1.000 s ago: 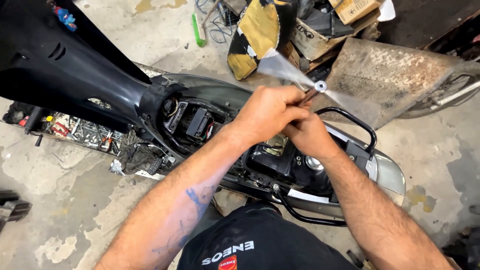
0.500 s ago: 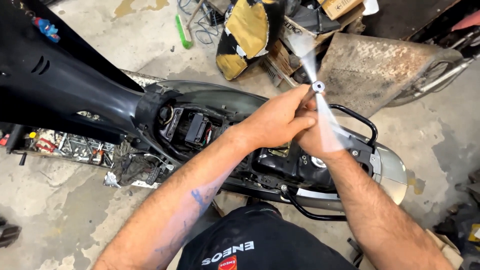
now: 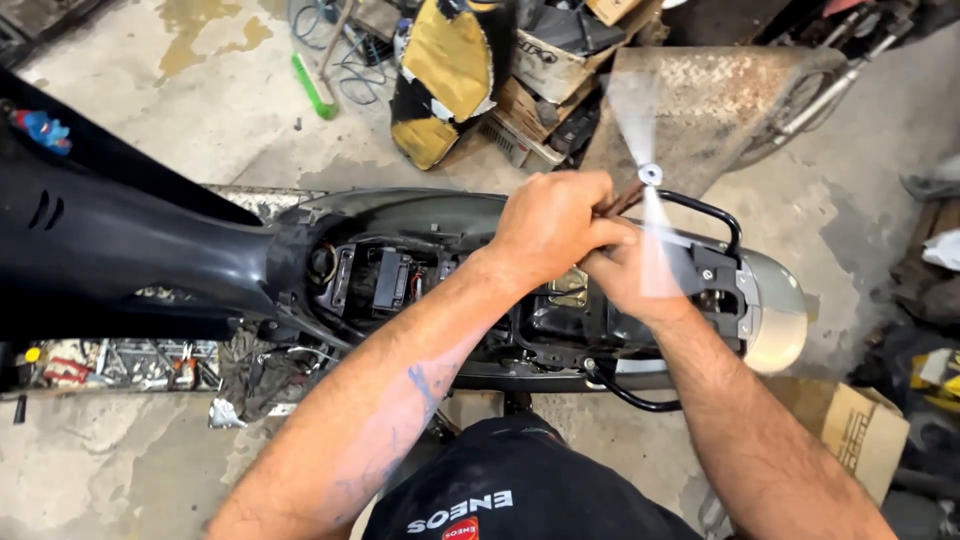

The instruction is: Removing the seat and disassembling internal components of a motorcycle using a T-handle wrench

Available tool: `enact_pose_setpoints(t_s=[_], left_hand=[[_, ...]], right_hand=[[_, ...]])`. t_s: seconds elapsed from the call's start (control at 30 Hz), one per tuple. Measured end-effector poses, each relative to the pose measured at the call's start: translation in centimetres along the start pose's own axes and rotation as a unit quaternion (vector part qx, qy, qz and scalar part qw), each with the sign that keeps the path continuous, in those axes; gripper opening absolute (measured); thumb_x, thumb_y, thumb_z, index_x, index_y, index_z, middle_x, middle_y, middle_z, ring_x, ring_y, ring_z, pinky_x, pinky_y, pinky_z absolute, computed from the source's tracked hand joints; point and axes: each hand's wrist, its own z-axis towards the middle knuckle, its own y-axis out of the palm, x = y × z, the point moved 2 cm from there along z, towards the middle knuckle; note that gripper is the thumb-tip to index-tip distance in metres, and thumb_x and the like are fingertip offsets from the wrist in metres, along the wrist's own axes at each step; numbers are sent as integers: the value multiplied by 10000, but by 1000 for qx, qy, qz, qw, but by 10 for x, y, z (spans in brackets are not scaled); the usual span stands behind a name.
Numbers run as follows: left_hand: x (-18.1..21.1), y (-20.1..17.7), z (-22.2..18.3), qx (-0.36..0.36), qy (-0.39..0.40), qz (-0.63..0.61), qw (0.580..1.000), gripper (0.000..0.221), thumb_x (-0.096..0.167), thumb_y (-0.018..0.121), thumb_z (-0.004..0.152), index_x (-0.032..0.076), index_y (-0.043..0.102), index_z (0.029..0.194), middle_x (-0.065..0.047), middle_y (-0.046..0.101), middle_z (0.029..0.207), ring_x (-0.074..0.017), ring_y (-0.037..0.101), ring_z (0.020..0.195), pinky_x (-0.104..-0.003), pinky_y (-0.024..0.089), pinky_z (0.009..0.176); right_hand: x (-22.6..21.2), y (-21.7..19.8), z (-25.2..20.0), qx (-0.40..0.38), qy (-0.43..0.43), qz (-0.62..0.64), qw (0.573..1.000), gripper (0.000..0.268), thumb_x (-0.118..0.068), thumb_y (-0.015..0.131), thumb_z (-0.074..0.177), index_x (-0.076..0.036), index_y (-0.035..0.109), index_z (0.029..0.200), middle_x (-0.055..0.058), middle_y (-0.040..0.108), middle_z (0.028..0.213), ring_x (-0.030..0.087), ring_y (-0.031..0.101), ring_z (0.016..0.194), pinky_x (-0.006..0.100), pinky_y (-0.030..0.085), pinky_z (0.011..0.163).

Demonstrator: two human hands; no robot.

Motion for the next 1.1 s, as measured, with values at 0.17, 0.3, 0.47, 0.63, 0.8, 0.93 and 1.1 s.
enact_pose_setpoints(t_s=[0.17,0.3,0.47,0.63,0.8,0.93,1.1], left_hand=[[-5,-6,-7,-43,23,-27,998,593,583,755,613,184,617,1030,-47,644,965,-275,616,1027,-437,481,910],[-62,15,-38,-78,3,-196,978,626,407,824,644,103,598,1142,-114,633,1024,-322,581,1100,-451,459,952],[-119,91,-52,-120,-145,-16,982,381,202,788,743,168,660,1100,-16,613,914,-266,662,964,-376,554,838],[-114,111,-48,-108,-159,9,981,267,247,750,778,168,697,1027,-44,620,904,-301,670,936,-398,562,823],[-103,104,-48,-106,-131,30,985,203,197,735,790,129,680,973,-78,612,881,-331,657,939,-404,555,834],[-93,97,-48,-100,-81,63,990,191,214,679,836,104,651,989,-109,599,904,-335,626,972,-418,521,866],[-55,102,-54,-67,1,60,996,197,116,690,787,84,651,977,-132,599,863,-353,608,925,-444,494,851]], right_hand=[[1,2,-3,33,-14,15,999,122,-135,713,796,-92,713,911,113,688,798,210,677,805,337,514,727],[-58,-1,0,17,0,157,987,90,-105,658,863,-58,671,939,20,649,778,101,559,772,312,502,768],[-64,-9,0,6,21,19,1000,116,-108,685,819,-96,709,932,66,705,732,152,660,715,321,523,688],[-66,-15,4,-9,-15,12,1000,124,-135,672,857,-91,697,970,111,701,798,245,680,798,388,523,765],[-62,-35,5,-37,-45,16,998,132,-179,644,894,-90,688,982,127,688,823,282,678,848,404,514,788],[-59,-61,-1,14,-87,71,994,131,-179,648,904,-72,694,962,117,676,778,227,657,805,373,506,787],[-67,-128,-36,68,-53,87,992,107,-111,643,915,-30,678,977,115,680,779,187,644,781,356,510,791]])
